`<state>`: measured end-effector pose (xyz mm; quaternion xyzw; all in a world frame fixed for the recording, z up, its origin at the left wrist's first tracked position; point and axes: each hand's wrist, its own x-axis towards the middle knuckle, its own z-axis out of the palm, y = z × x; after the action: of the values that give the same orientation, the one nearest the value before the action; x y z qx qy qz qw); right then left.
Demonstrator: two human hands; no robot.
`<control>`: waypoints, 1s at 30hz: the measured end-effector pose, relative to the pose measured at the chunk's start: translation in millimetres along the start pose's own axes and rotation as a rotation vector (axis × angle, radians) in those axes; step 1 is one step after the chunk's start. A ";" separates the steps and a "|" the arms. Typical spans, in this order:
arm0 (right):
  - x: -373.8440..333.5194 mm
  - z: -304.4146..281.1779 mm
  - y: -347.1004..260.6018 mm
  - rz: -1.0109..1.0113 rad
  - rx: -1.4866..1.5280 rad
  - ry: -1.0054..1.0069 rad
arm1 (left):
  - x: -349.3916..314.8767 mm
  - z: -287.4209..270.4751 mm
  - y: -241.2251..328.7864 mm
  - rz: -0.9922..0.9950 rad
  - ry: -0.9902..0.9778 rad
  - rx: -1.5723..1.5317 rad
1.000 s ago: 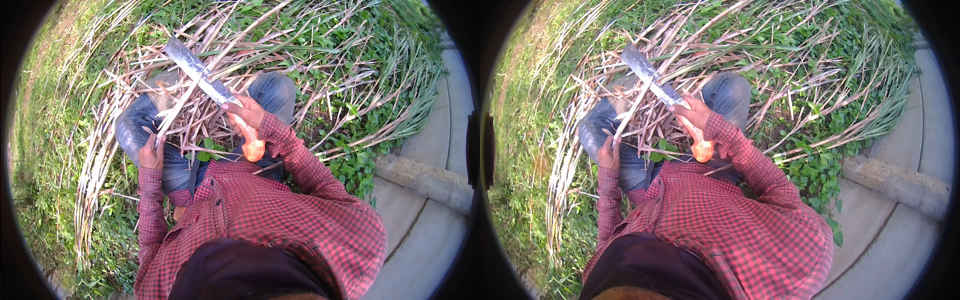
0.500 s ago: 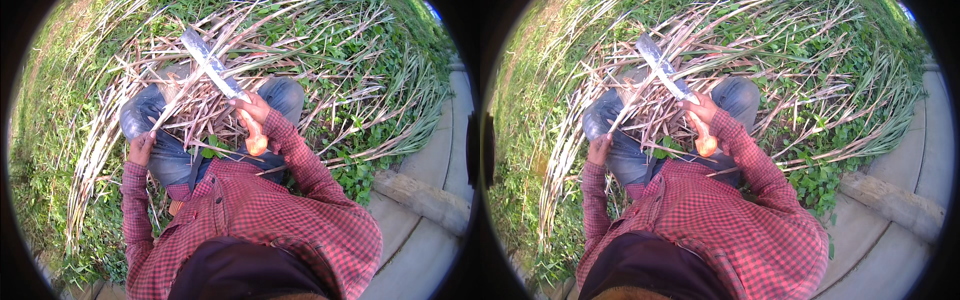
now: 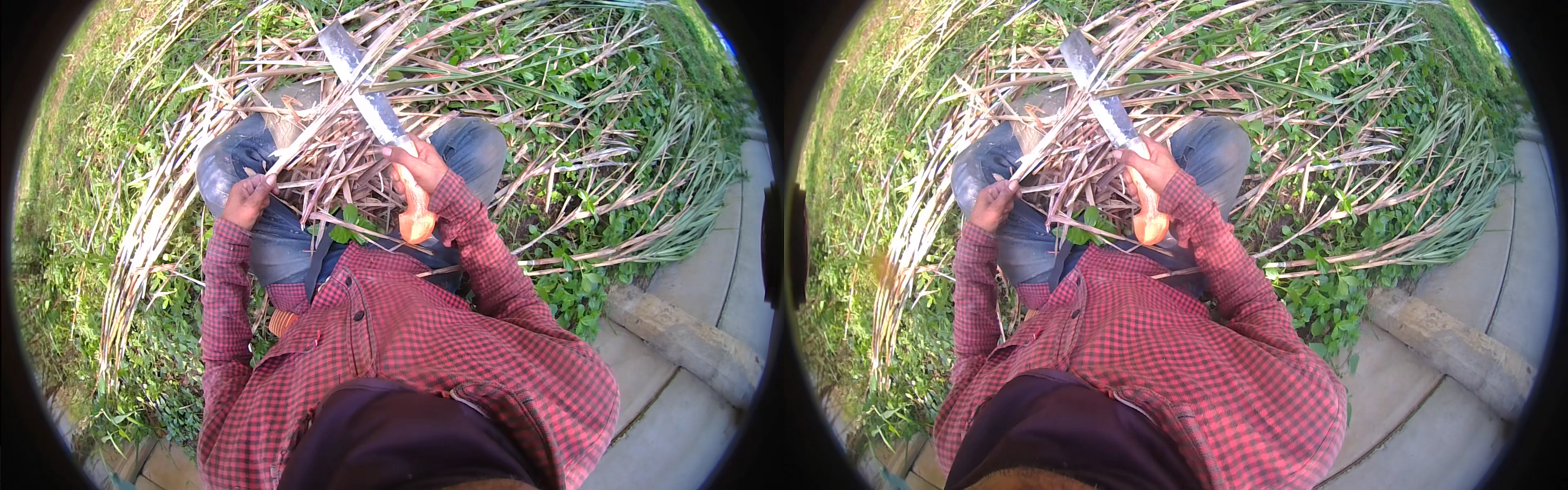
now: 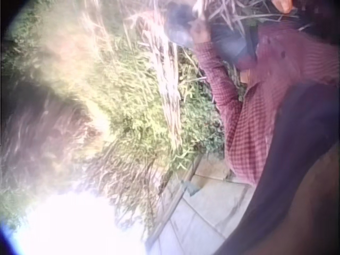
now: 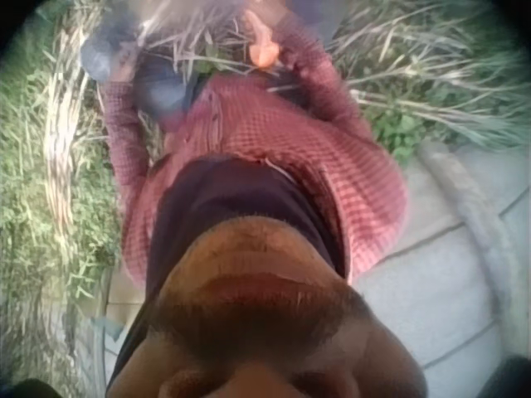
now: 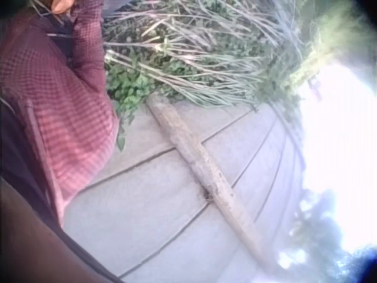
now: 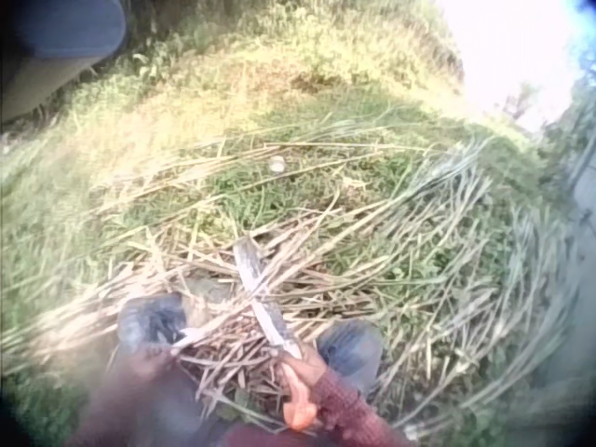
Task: The person sits on the ground and uses a machete to chop long, thin sticks into smaller pieces. They hold the sticks with one hand and strike them with the machete in the other, creating a pile of cut material.
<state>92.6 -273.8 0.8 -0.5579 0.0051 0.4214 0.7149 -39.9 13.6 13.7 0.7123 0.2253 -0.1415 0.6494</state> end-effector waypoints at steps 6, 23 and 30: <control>21.8 -33.8 -15.8 -0.087 0.148 0.110 | 10.3 -4.5 0.2 0.091 -0.008 0.021; -13.0 37.7 11.3 0.053 -0.022 -0.163 | 35.6 32.5 20.4 -0.024 -0.134 -0.159; 0.4 6.8 3.4 0.002 0.051 0.014 | 15.3 18.1 7.0 -0.079 -0.152 -0.708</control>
<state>87.6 -268.0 0.5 -0.5425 0.0216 0.4179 0.7284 -21.6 -2.6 10.0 0.4215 0.2386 -0.1322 0.8648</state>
